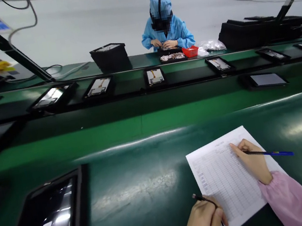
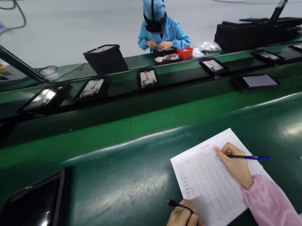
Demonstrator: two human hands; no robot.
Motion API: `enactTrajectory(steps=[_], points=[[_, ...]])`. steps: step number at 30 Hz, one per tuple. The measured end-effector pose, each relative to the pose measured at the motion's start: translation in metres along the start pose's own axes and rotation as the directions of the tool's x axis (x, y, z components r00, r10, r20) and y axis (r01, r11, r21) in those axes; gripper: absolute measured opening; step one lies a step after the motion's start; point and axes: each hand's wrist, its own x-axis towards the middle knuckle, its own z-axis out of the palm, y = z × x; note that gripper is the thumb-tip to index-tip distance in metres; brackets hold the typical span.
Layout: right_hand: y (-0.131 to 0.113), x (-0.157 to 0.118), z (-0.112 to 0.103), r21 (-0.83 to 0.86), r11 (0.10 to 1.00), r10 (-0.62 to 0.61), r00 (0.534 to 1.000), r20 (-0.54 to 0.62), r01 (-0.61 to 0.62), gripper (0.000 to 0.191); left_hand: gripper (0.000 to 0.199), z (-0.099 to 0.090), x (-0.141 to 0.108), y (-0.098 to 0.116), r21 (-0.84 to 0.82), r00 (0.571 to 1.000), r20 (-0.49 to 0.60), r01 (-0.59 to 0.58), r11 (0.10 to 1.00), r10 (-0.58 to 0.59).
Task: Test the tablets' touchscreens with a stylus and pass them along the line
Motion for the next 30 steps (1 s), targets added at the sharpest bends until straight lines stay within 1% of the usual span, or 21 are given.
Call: enactTrajectory(steps=[3,6,12,16,20,23,25,28,30], points=[[0.002,0.0,0.0,-0.034,0.999,0.013,0.998,-0.055,-0.015,0.045,0.049,-0.004,0.0,0.008,-0.002,0.997,0.021,0.079,0.997,-0.079],[0.003,-0.002,0.0,-0.049,0.998,0.036,0.995,-0.098,-0.041,0.04,0.05,-0.006,-0.001,0.014,0.003,0.994,0.017,0.108,0.994,-0.108],[0.0,-0.002,0.001,-0.069,0.995,0.071,0.993,-0.09,-0.077,0.037,0.049,-0.01,0.001,0.022,-0.007,0.991,0.035,0.131,0.991,-0.13],[-0.002,-0.001,0.001,-0.093,0.992,0.081,0.992,-0.096,-0.09,0.037,0.048,-0.014,0.003,0.027,-0.026,0.985,0.077,0.159,0.987,-0.156],[-0.003,-0.001,0.0,-0.111,0.989,0.087,0.992,-0.093,-0.097,0.037,0.048,-0.016,0.003,0.027,-0.036,0.979,0.107,0.178,0.983,-0.173],[-0.003,0.001,-0.001,-0.117,0.989,0.078,0.994,-0.075,-0.087,0.037,0.048,-0.013,0.003,0.025,-0.046,0.982,0.093,0.171,0.984,-0.166],[-0.004,0.003,-0.003,-0.105,0.992,0.062,0.997,-0.038,-0.066,0.038,0.047,-0.013,0.003,0.024,-0.05,0.983,0.087,0.167,0.985,-0.162],[-0.006,0.006,-0.006,-0.061,0.998,0.025,0.999,0.027,-0.023,0.039,0.048,-0.014,0.004,0.024,-0.059,0.979,0.11,0.181,0.982,-0.174],[-0.008,0.007,-0.008,-0.023,1.0,0.003,0.999,0.04,-0.002,0.039,0.049,-0.016,0.005,0.026,-0.06,0.977,0.114,0.188,0.98,-0.181]])
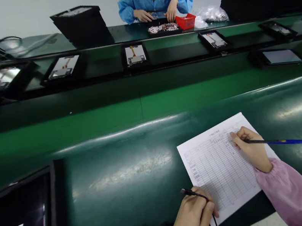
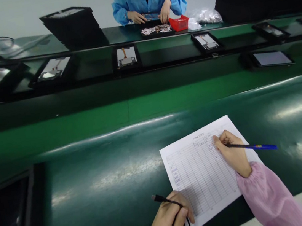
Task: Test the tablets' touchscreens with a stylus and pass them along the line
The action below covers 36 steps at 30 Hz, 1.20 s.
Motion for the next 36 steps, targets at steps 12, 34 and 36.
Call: enactTrajectory(steps=[12,34,36], points=[[0.0007,0.0,-0.0017,0.018,1.0,-0.021,0.998,-0.051,0.022,0.036,0.05,0.0002,-0.0009,0.0033,-0.002,1.0,-0.007,-0.017,1.0,0.017],[0.0029,-0.0038,-0.007,-0.06,0.998,-0.001,1.0,0.013,0.002,0.054,0.055,-0.0062,0.002,0.0069,-0.025,0.999,0.039,0.008,1.0,-0.007],[0.0029,-0.0041,-0.0071,-0.064,0.998,-0.006,1.0,0.016,0.007,0.054,0.054,-0.0054,0.0023,0.0065,-0.025,0.999,0.035,0.007,1.0,-0.006]])
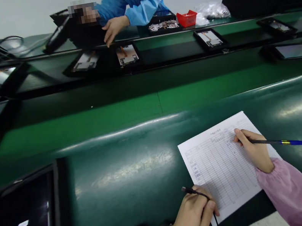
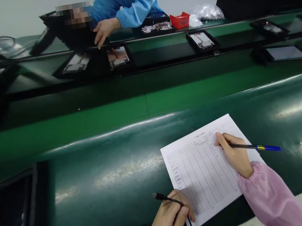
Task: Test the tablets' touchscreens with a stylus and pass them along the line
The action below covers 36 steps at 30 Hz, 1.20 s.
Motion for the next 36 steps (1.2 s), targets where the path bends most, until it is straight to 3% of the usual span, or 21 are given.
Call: enactTrajectory(steps=[5,9,12,14,15,16,17,20,22,25,28,31,36], points=[[-0.001,0.002,0.001,-0.008,1.0,-0.029,1.0,-0.003,0.029,0.05,0.052,-0.003,0.0,0.004,0.008,1.0,-0.012,-0.01,1.0,0.01],[-0.005,0.0,0.004,-0.007,0.997,-0.077,0.996,-0.049,0.076,0.026,0.049,-0.004,0.001,0.006,0.014,0.999,0.022,-0.025,1.0,0.025],[-0.008,-0.016,0.007,-0.05,0.982,-0.188,0.974,-0.128,0.183,0.019,0.045,0.004,-0.001,-0.005,0.041,0.995,-0.06,-0.08,0.996,0.082],[-0.01,-0.035,0.01,-0.065,0.924,-0.382,0.918,-0.109,0.377,0.019,0.042,0.01,-0.003,-0.016,0.055,0.956,-0.144,-0.251,0.966,0.256],[-0.012,-0.046,0.013,-0.042,0.865,-0.502,0.865,-0.033,0.5,0.023,0.04,0.011,-0.005,-0.021,0.053,0.923,-0.147,-0.352,0.934,0.356],[-0.015,-0.058,0.016,0.024,0.78,-0.625,0.778,0.069,0.625,0.03,0.04,0.012,-0.007,-0.025,0.047,0.893,-0.114,-0.432,0.9,0.435],[-0.02,-0.069,0.022,0.058,0.736,-0.673,0.721,0.166,0.674,0.037,0.041,0.012,-0.009,-0.029,0.039,0.876,-0.065,-0.476,0.879,0.477],[-0.036,-0.098,0.043,0.001,0.649,-0.682,0.582,0.443,0.761,0.039,0.046,0.008,-0.015,-0.032,0.052,0.875,0.066,-0.483,0.874,0.48],[-0.046,-0.113,0.058,-0.115,0.597,-0.62,0.548,0.562,0.794,0.043,0.044,0.007,-0.018,-0.033,0.066,0.864,0.06,-0.504,0.861,0.5],[-0.051,-0.126,0.078,-0.24,0.517,-0.593,0.546,0.592,0.821,0.048,0.039,0.007,-0.019,-0.034,0.062,0.873,0.045,-0.487,0.871,0.485],[-0.046,-0.134,0.089,-0.329,0.5,-0.603,0.595,0.532,0.801,0.048,0.036,0.007,-0.019,-0.037,0.048,0.89,0.043,-0.456,0.889,0.454],[-0.04,-0.137,0.094,-0.37,0.508,-0.603,0.627,0.492,0.778,0.05,0.033,0.009,-0.018,-0.038,0.063,0.885,0.068,-0.464,0.884,0.46],[-0.038,-0.139,0.094,-0.381,0.498,-0.601,0.627,0.496,0.779,0.049,0.042,0.012,-0.014,-0.036,0.103,0.882,0.072,-0.471,0.876,0.466]])
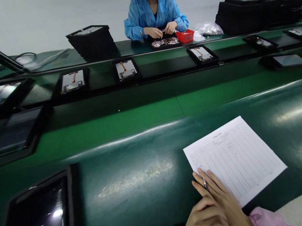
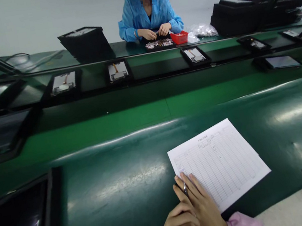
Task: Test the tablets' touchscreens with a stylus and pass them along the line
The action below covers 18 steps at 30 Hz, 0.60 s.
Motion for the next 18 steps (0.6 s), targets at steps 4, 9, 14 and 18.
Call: enactTrajectory(steps=[4,9,14,18], points=[[0.0,0.001,0.0,-0.041,0.999,-0.013,1.0,-0.003,0.013,0.049,0.04,0.009,0.0,-0.007,0.021,0.99,-0.107,-0.085,0.996,0.087],[0.0,0.001,0.001,-0.056,0.998,-0.019,1.0,0.007,0.019,0.047,0.039,0.028,-0.01,-0.026,0.07,0.948,-0.259,-0.172,0.983,0.184],[0.0,0.001,0.001,-0.032,0.999,-0.014,1.0,0.005,0.014,0.046,0.035,0.029,-0.011,-0.028,0.025,0.962,-0.241,-0.13,0.991,0.132],[0.002,0.001,0.0,-0.028,0.999,-0.018,1.0,-0.014,0.017,0.046,0.035,0.021,-0.002,-0.019,0.016,0.946,-0.282,-0.165,0.986,0.163]])
